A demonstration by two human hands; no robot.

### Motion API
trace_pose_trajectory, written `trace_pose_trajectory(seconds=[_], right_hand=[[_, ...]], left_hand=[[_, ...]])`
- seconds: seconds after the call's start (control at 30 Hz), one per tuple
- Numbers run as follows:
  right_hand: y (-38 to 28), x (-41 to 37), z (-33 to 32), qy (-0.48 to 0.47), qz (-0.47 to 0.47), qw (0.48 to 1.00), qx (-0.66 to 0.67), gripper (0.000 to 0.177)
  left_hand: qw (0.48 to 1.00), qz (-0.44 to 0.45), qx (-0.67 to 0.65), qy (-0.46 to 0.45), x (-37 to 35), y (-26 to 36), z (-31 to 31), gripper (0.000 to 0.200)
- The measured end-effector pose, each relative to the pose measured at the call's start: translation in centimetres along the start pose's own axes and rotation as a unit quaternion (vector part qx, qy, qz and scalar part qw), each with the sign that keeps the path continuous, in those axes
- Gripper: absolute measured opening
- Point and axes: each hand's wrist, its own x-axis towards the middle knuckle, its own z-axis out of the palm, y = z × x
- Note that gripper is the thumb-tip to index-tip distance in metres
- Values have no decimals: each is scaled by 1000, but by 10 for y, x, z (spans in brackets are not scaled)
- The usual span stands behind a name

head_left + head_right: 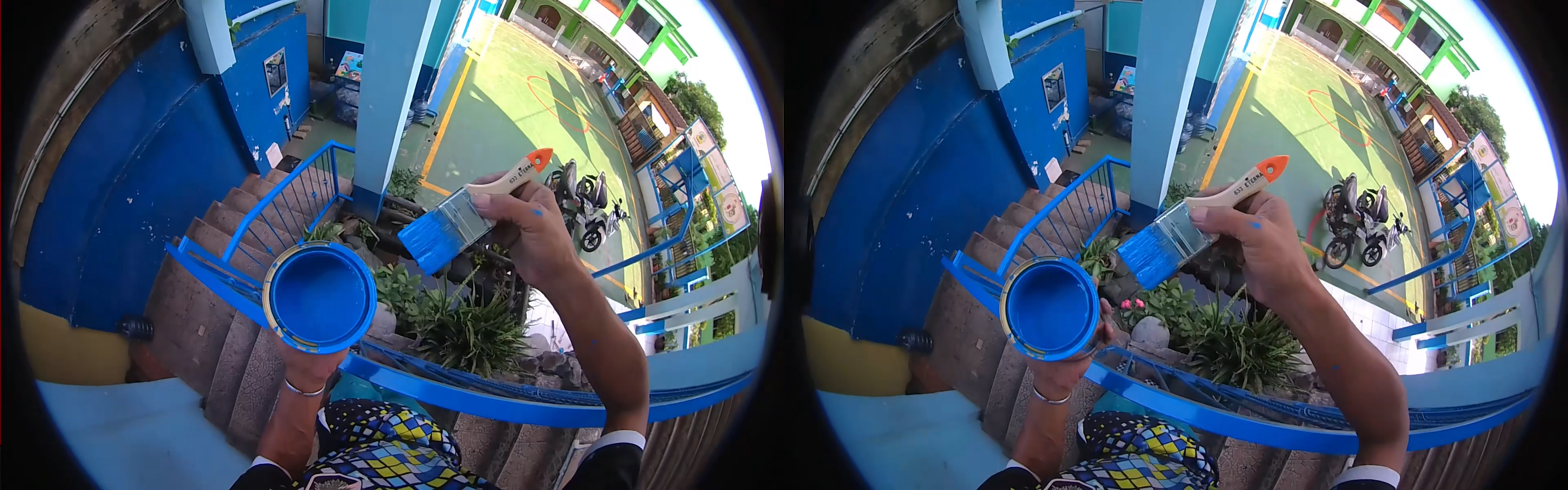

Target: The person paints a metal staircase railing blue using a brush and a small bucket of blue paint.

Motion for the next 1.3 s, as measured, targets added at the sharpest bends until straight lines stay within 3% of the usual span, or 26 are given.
trace_pose_trajectory(seconds=[0.13,0.33,0.4,0.57,0.67,1.03,1.13,1.17,1.3], right_hand=[[70,11,-47,-42,160,983,80,35],[205,16,-50,-112,340,930,87,42],[235,20,-35,-140,309,939,55,39],[263,31,3,-166,271,948,16,35],[260,30,13,-237,252,937,-44,36],[183,8,-100,-384,412,826,-17,33],[219,24,-93,-412,423,803,77,35],[234,33,-79,-437,405,803,32,37],[310,58,-20,-476,369,786,139,35]], left_hand=[[996,-36,-64,-41,5,20,24,60],[997,50,22,-50,17,77,-18,63],[996,52,17,-71,14,93,-27,74],[996,74,10,-48,10,123,-32,77],[996,87,5,-31,12,129,-42,78],[995,90,-24,-26,17,128,-56,81],[995,93,-29,-21,17,129,-59,82],[995,93,-31,-19,17,129,-60,81],[995,98,-21,-19,13,134,-66,81]])
